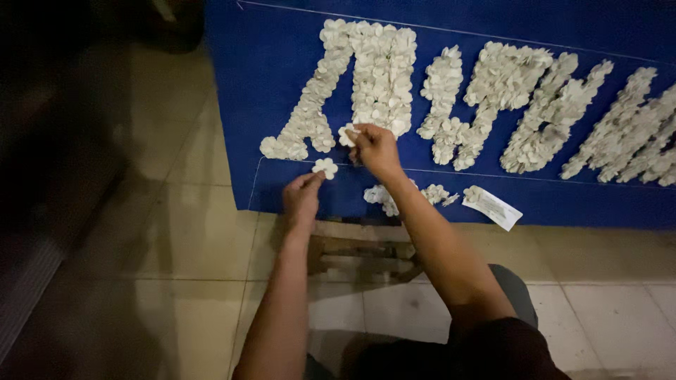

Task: The person arranges white flower petals on a blue banner to form letters. They pick up petals from a small wooden stool and place them carefully to complete the design.

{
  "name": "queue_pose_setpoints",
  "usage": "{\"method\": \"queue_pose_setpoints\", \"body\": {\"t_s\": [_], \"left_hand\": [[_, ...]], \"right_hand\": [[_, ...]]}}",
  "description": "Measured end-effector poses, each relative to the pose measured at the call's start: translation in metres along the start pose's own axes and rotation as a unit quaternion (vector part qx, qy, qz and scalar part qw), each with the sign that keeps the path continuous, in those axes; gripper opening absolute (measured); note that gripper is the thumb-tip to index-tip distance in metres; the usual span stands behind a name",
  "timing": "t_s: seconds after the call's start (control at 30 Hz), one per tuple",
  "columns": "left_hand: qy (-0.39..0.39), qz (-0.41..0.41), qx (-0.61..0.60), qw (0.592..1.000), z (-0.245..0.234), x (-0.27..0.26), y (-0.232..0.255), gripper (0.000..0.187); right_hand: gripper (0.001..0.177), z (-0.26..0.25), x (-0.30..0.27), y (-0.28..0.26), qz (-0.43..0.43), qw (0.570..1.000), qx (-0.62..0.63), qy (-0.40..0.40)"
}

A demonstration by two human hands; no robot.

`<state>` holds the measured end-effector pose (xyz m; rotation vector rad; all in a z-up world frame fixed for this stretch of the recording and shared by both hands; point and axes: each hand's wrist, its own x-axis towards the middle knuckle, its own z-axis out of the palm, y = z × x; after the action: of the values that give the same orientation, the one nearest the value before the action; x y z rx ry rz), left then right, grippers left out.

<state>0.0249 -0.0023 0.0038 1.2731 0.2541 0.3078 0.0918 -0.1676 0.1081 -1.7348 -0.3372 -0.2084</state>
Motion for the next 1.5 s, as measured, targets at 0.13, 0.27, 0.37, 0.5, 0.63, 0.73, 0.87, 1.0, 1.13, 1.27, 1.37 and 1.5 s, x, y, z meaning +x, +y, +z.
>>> {"method": "queue_pose_setpoints", "body": {"t_s": [0.13, 0.27, 0.37, 0.5, 0.63, 0.73, 0.87, 1.0, 1.13, 1.27, 1.37, 1.5], "left_hand": [[-0.019, 0.074, 0.056, 0.995, 0.007, 0.007, -0.018, 0.028], [-0.025, 0.013, 0.107, 0.994, 0.005, -0.007, -0.016, 0.031], [-0.029, 0.013, 0.099, 0.995, 0.004, -0.005, -0.014, 0.030], [-0.057, 0.013, 0.037, 0.998, 0.004, -0.001, -0.023, 0.030], [-0.046, -0.006, 0.076, 0.996, 0.003, -0.009, -0.007, 0.028], [-0.047, -0.019, 0.087, 0.995, 0.002, -0.016, 0.004, 0.028], [-0.061, 0.033, 0.050, 0.996, 0.003, -0.016, 0.000, 0.029], [-0.055, -0.026, 0.065, 0.996, 0.000, -0.023, 0.007, 0.028], [-0.051, -0.031, 0.111, 0.992, 0.001, -0.021, 0.008, 0.028], [-0.061, 0.026, 0.057, 0.996, 0.004, -0.012, -0.003, 0.031], [-0.057, -0.028, 0.070, 0.996, -0.001, -0.015, -0.002, 0.030], [-0.059, -0.031, 0.083, 0.994, 0.000, -0.024, 0.010, 0.029]], "right_hand": [[0.021, -0.007, 0.010, -0.007, -0.098, 0.986, -0.134, 0.025], [0.021, -0.008, 0.017, -0.006, -0.079, 0.986, -0.148, 0.006], [0.021, -0.007, 0.014, 0.000, -0.114, 0.981, -0.156, 0.001], [0.020, -0.006, 0.009, 0.000, -0.163, 0.970, -0.173, 0.041], [0.021, -0.003, 0.005, -0.010, -0.176, 0.952, -0.226, 0.108], [0.023, -0.002, 0.007, -0.017, -0.146, 0.955, -0.232, 0.111], [0.021, 0.000, 0.006, -0.017, -0.120, 0.963, -0.205, 0.127], [0.024, 0.001, 0.009, -0.017, -0.079, 0.977, -0.163, 0.115], [0.023, 0.004, 0.010, -0.011, -0.175, 0.938, -0.243, 0.173], [0.041, 0.008, 0.001, -0.017, -0.104, 0.937, -0.217, 0.252], [0.043, 0.011, 0.004, -0.019, -0.107, 0.924, -0.262, 0.258], [0.038, 0.013, 0.007, -0.010, -0.132, 0.934, -0.228, 0.243]]}}
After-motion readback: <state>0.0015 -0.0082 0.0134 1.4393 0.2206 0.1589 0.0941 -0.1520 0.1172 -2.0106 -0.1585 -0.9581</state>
